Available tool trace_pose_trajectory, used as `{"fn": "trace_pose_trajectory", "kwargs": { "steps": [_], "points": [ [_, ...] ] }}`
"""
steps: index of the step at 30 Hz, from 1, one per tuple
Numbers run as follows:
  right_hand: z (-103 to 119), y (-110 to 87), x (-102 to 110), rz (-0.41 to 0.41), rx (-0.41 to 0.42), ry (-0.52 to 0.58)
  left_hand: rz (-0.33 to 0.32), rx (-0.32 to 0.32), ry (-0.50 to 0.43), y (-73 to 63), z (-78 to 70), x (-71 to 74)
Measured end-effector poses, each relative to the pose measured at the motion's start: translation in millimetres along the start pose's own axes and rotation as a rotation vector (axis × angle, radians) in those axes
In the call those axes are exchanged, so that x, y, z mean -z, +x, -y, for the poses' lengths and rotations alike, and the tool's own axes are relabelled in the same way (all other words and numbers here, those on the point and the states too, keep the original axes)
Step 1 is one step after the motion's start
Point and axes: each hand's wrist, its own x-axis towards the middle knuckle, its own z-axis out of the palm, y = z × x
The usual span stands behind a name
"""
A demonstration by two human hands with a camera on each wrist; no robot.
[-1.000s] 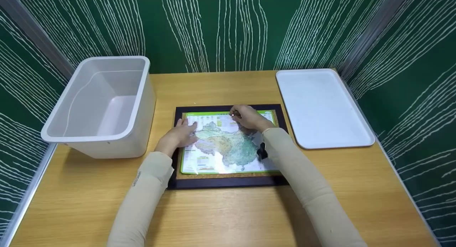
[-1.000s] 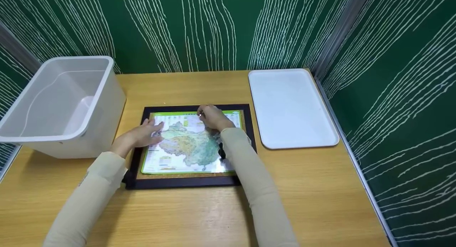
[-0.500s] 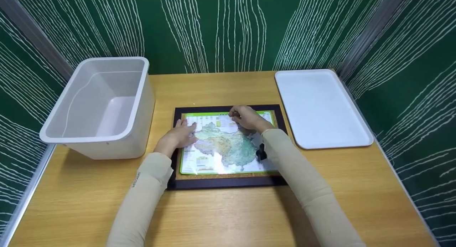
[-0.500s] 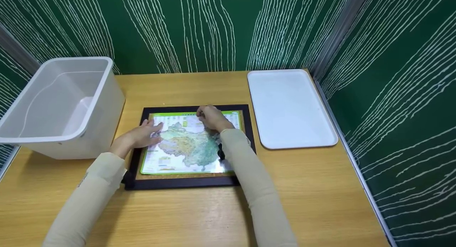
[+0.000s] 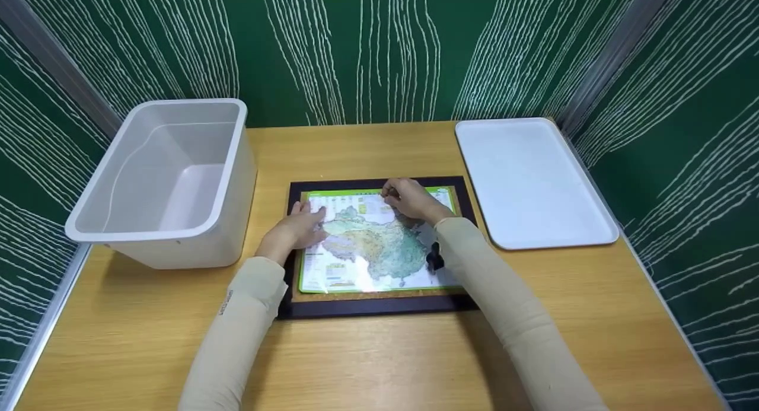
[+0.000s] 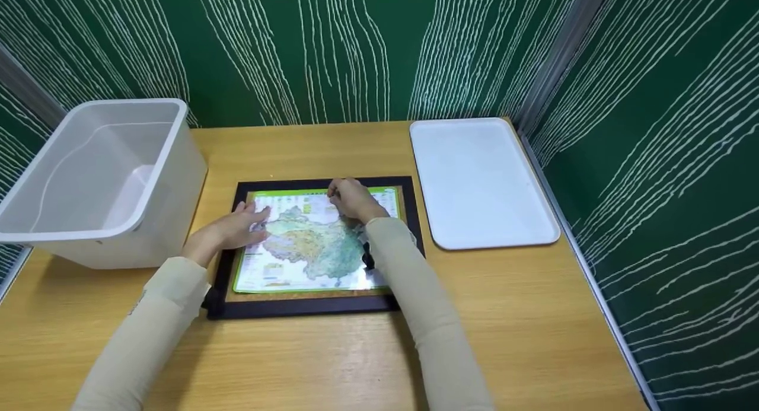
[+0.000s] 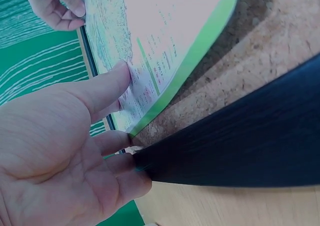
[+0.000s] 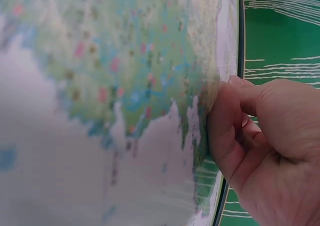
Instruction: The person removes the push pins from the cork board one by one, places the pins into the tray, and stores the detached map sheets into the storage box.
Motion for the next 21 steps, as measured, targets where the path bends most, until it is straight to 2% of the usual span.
{"fn": "trace_pose_trajectory", "kwargs": {
  "steps": [21],
  "points": [
    [2.5,-0.6,-1.0,-0.009,-0.083,0.030,0.002,0.015,-0.022,0.2,0.6,-0.4]
  ]
}}
